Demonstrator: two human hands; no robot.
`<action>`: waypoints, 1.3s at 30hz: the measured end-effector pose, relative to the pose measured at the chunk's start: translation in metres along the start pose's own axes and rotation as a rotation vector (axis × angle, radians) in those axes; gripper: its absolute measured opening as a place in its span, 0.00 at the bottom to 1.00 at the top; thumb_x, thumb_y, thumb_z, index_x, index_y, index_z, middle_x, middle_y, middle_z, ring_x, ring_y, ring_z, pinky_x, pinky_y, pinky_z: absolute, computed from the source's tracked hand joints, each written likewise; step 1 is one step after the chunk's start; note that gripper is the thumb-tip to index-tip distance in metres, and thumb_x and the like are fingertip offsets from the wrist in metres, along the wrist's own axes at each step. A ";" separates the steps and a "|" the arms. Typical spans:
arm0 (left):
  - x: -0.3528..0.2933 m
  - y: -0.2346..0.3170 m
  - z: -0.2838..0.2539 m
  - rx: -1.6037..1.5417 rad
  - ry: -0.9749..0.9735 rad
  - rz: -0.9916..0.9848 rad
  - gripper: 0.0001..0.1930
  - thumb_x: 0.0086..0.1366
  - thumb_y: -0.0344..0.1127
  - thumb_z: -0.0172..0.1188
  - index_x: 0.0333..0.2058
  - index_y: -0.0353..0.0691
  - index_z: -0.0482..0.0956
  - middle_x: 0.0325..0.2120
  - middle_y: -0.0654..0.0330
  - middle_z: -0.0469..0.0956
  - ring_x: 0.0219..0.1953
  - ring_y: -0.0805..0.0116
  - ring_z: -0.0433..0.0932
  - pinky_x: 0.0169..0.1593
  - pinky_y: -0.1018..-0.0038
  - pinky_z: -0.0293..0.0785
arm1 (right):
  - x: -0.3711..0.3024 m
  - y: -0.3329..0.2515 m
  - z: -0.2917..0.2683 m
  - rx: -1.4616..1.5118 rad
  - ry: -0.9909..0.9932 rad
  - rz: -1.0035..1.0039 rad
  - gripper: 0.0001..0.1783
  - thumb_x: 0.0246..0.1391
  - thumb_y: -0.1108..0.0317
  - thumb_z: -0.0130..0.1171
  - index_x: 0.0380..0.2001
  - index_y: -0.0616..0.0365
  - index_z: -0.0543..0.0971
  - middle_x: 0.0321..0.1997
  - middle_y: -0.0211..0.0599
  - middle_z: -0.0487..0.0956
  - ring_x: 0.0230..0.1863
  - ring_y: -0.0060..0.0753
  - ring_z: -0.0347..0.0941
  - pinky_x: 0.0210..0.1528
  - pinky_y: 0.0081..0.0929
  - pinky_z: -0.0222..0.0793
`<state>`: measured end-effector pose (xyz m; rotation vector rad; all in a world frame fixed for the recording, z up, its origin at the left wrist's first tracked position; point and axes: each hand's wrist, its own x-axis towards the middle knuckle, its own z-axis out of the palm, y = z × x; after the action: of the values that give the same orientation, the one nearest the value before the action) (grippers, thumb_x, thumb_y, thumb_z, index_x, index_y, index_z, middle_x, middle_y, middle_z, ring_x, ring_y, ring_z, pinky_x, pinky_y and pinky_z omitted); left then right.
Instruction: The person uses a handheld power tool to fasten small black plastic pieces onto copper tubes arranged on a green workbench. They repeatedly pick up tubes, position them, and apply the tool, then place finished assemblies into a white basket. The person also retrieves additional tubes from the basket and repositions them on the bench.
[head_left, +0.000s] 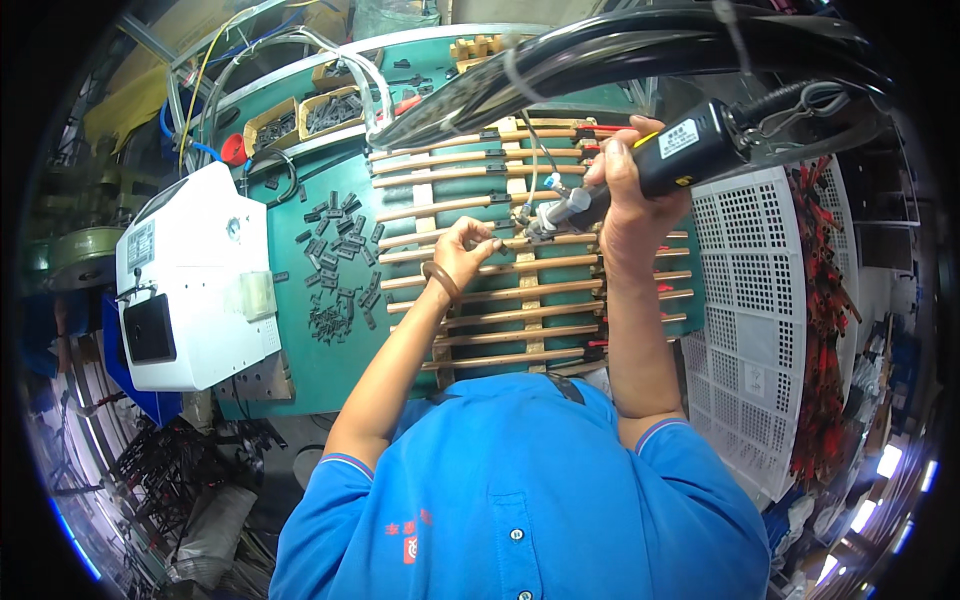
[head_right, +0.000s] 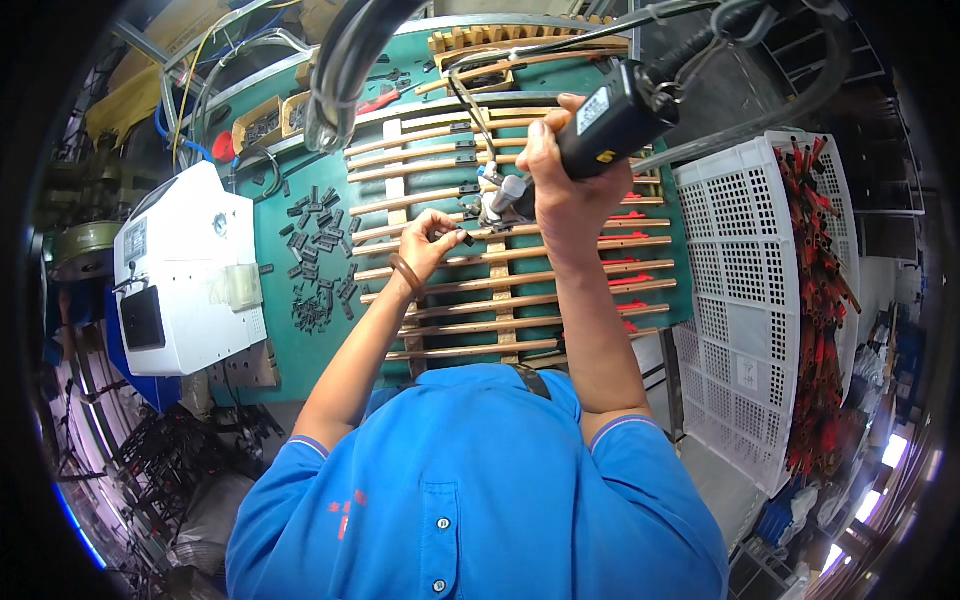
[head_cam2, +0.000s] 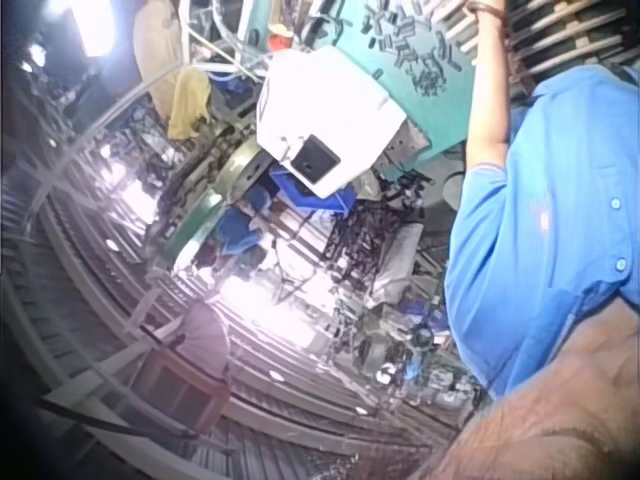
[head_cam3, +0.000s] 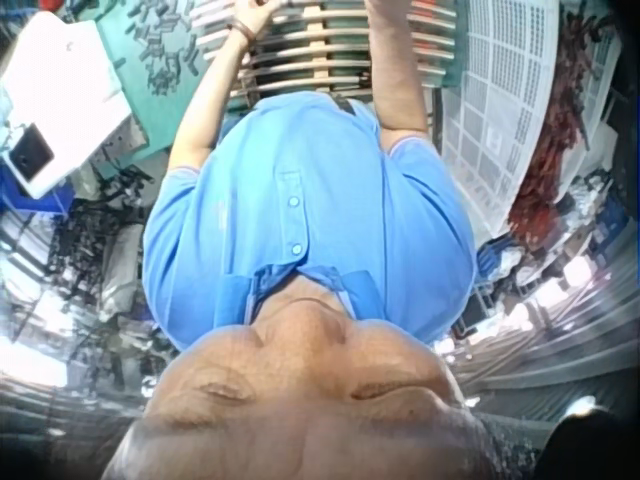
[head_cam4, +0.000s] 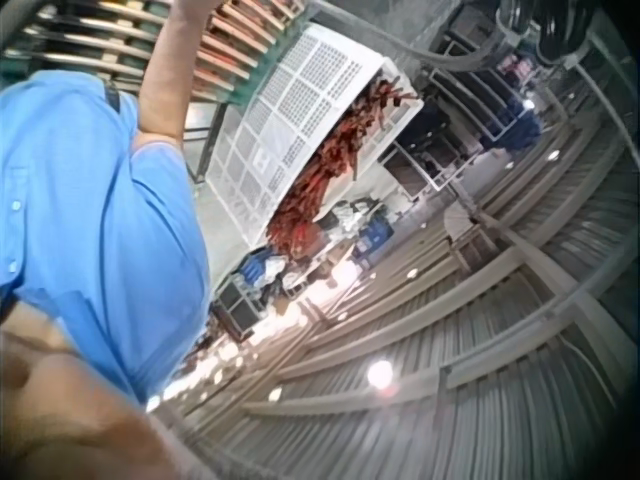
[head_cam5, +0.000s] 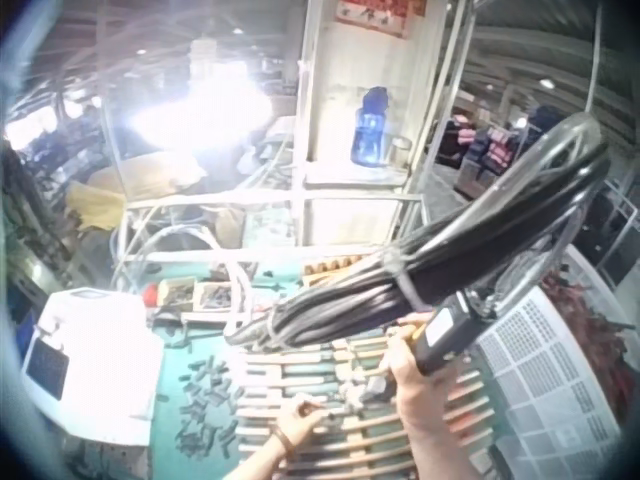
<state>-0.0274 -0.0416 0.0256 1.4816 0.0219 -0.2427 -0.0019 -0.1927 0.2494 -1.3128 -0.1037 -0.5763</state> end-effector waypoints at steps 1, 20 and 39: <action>0.002 0.004 0.004 -0.049 0.008 0.002 0.10 0.53 0.28 0.67 0.36 0.39 0.79 0.23 0.68 0.75 0.29 0.80 0.73 0.34 0.80 0.72 | 0.000 0.003 0.000 -0.013 -0.004 -0.011 0.18 0.48 0.80 0.56 0.44 0.67 0.69 0.28 0.33 0.75 0.23 0.21 0.71 0.33 0.23 0.71; -0.005 0.000 0.010 0.753 0.034 0.330 0.09 0.51 0.34 0.68 0.32 0.45 0.80 0.37 0.62 0.78 0.35 0.61 0.79 0.36 0.70 0.76 | -0.010 0.019 0.013 -0.063 0.043 -0.024 0.10 0.49 0.81 0.54 0.36 0.63 0.70 0.28 0.34 0.75 0.21 0.20 0.71 0.34 0.24 0.73; -0.004 -0.001 0.012 0.805 0.035 0.302 0.08 0.52 0.37 0.66 0.32 0.45 0.80 0.38 0.62 0.77 0.35 0.60 0.79 0.37 0.68 0.76 | -0.021 0.044 0.003 -0.127 -0.043 -0.026 0.21 0.48 0.87 0.55 0.46 0.66 0.67 0.34 0.30 0.72 0.27 0.14 0.69 0.29 0.13 0.70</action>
<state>-0.0334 -0.0528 0.0269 2.2591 -0.3012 0.0361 0.0007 -0.1763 0.2028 -1.4492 -0.1208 -0.5845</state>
